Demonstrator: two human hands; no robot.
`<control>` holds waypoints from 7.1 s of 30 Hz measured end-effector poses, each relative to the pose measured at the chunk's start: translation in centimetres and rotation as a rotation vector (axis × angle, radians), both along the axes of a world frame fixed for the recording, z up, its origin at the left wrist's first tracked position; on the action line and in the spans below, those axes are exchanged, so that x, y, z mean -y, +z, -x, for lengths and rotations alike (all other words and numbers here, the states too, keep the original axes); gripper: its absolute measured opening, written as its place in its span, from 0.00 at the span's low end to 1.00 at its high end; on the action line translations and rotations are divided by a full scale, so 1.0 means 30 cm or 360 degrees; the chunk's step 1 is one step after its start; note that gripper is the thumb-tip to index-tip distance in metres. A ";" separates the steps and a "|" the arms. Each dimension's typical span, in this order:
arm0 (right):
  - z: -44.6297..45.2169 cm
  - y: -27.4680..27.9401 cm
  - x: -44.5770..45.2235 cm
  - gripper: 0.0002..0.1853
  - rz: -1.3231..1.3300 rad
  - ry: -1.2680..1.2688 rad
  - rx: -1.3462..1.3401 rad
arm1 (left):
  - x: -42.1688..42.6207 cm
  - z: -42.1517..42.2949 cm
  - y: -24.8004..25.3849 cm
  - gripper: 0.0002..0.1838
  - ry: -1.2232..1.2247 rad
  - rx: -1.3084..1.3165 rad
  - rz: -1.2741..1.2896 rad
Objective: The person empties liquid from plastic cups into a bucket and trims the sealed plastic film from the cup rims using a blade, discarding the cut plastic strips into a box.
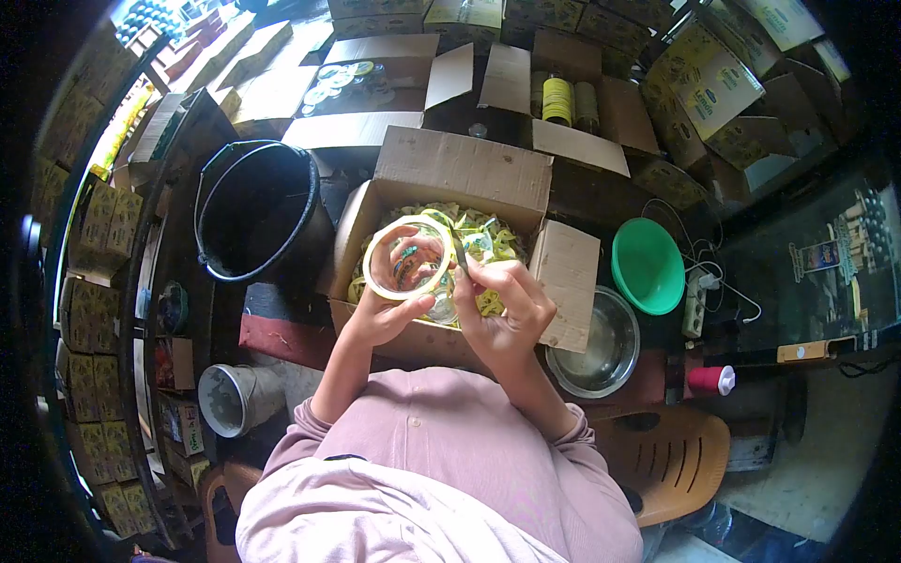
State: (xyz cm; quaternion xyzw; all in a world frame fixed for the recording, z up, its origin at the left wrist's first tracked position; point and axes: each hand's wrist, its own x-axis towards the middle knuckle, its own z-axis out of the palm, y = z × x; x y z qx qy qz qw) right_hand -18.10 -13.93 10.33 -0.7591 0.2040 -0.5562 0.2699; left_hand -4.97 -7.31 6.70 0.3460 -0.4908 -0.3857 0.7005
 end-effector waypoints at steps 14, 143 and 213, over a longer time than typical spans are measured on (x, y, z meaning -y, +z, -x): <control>-0.012 0.012 0.025 0.10 0.0181 -0.0045 -0.0036 | -0.014 -0.016 -0.005 0.40 0.0076 0.0291 -0.0068; -0.002 -0.026 0.002 0.08 0.0029 -0.0134 0.0049 | 0.002 0.027 -0.024 0.37 0.0078 0.0169 -0.0057; 0.022 -0.018 0.039 0.08 -0.0010 -0.0013 -0.0042 | 0.002 -0.012 -0.062 0.43 0.0208 0.0573 -0.0021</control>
